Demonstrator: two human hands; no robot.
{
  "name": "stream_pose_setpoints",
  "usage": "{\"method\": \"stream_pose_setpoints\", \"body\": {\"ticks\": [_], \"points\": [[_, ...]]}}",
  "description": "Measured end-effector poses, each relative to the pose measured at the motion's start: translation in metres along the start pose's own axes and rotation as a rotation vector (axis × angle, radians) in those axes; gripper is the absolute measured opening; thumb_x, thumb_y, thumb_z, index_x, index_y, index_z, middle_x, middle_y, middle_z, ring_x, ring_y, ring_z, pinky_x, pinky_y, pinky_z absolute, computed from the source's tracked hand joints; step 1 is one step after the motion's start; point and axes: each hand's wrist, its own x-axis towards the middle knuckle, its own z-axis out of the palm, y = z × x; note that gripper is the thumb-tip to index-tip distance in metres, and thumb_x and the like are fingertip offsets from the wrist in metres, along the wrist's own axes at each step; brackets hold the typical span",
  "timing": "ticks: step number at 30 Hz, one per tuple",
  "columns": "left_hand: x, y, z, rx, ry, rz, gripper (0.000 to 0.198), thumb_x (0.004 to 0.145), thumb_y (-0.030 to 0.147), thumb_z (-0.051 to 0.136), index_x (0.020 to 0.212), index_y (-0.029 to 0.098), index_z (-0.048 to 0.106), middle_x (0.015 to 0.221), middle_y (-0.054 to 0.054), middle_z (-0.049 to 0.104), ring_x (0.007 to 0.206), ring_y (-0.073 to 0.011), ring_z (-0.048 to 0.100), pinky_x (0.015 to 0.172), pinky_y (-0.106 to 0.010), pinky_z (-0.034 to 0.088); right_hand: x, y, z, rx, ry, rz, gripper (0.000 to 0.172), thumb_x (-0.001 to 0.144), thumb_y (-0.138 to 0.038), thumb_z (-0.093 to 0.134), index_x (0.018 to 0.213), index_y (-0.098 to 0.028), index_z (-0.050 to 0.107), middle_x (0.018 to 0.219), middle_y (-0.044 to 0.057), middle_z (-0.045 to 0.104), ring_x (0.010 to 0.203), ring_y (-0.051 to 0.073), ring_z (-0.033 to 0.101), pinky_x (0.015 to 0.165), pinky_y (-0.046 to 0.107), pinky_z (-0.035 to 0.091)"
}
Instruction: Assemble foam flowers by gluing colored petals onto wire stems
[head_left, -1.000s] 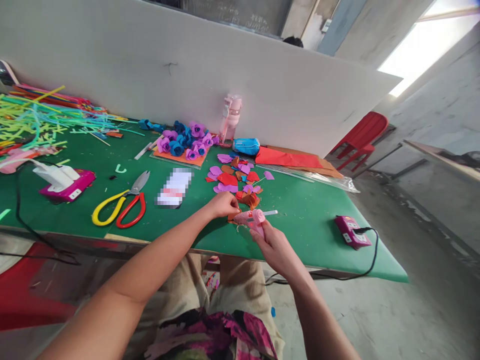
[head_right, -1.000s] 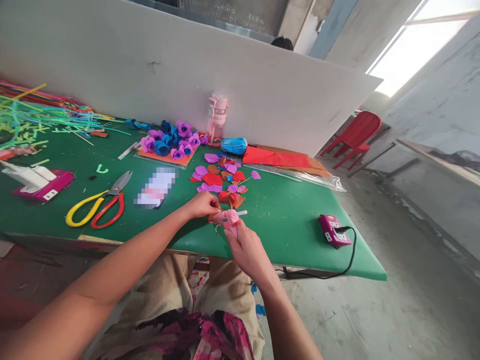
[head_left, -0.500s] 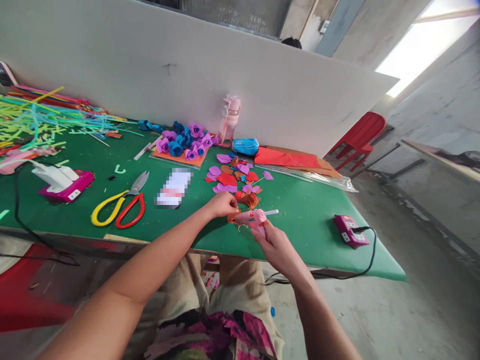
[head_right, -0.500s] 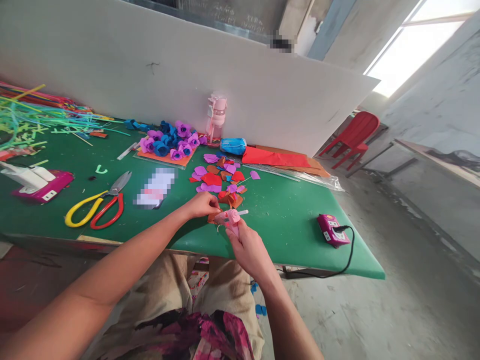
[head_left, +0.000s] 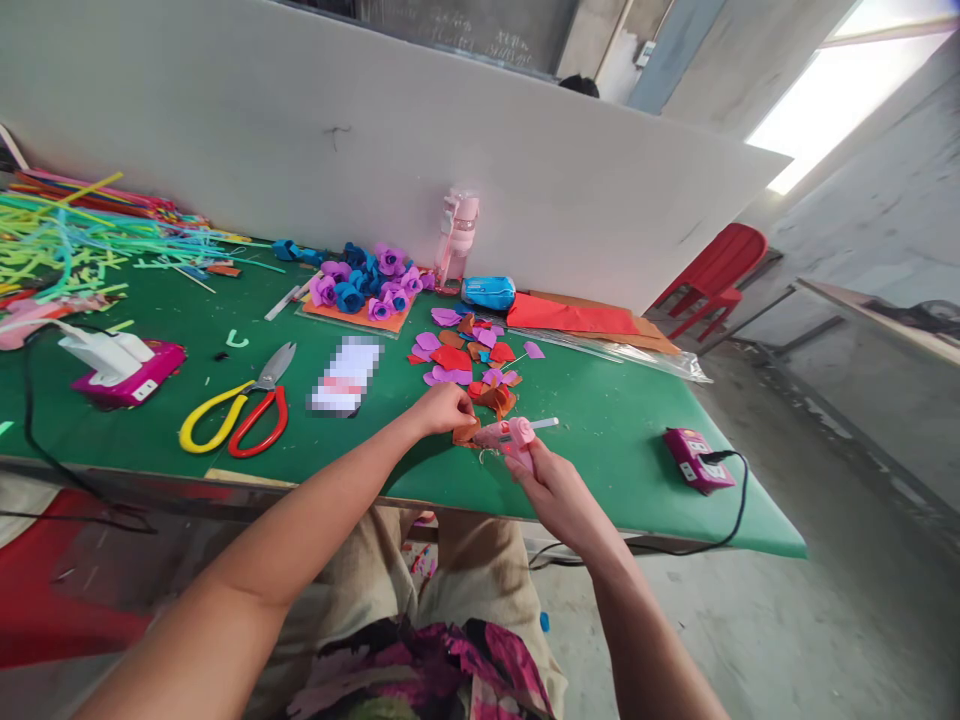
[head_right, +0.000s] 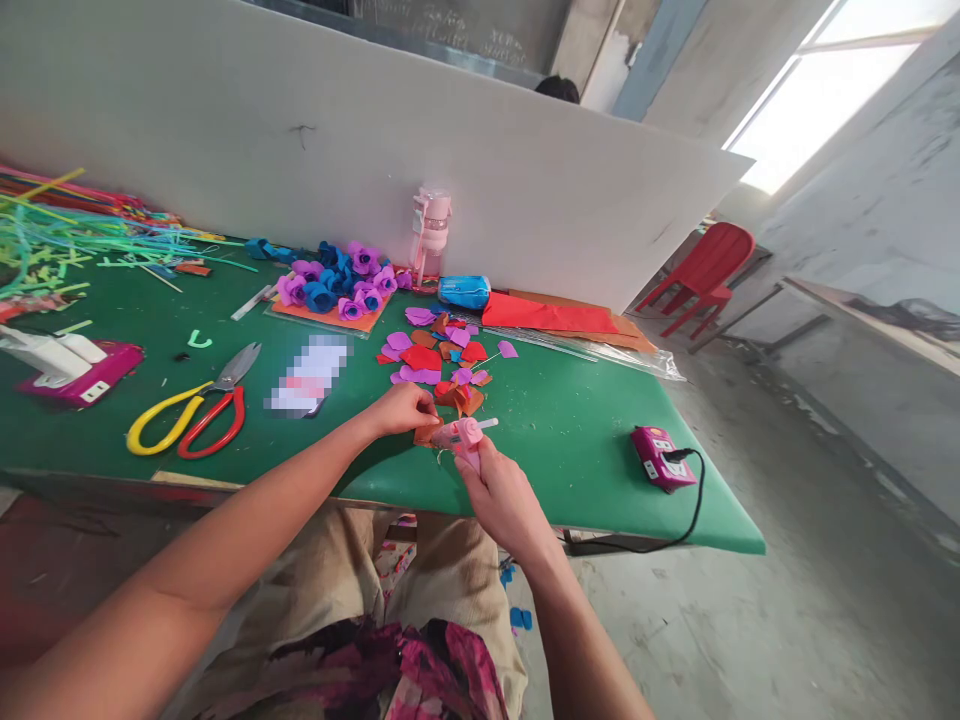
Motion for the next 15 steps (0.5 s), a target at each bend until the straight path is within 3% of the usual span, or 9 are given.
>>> {"method": "stream_pose_setpoints", "body": {"ticks": [7, 15], "points": [[0.0011, -0.0017, 0.0004, -0.001, -0.014, 0.002, 0.017, 0.066, 0.026, 0.061, 0.067, 0.013, 0.071, 0.061, -0.002, 0.066, 0.057, -0.0126, 0.053, 0.05, -0.023, 0.028, -0.0002, 0.0001, -0.0025, 0.003, -0.013, 0.019, 0.034, 0.09, -0.035, 0.037, 0.115, -0.016, 0.052, 0.096, 0.01, 0.067, 0.088, 0.024, 0.062, 0.072, 0.029, 0.041], [0.0005, -0.0003, 0.0006, 0.012, 0.0, -0.002, 0.016, 0.067, 0.025, 0.061, 0.068, 0.012, 0.071, 0.064, -0.003, 0.067, 0.059, -0.0141, 0.055, 0.052, -0.024, 0.03, -0.0026, 0.001, -0.0053, -0.005, 0.014, 0.008, 0.031, 0.09, -0.036, 0.036, 0.108, -0.018, 0.053, 0.09, 0.009, 0.067, 0.078, 0.021, 0.06, 0.067, 0.028, 0.04]]}}
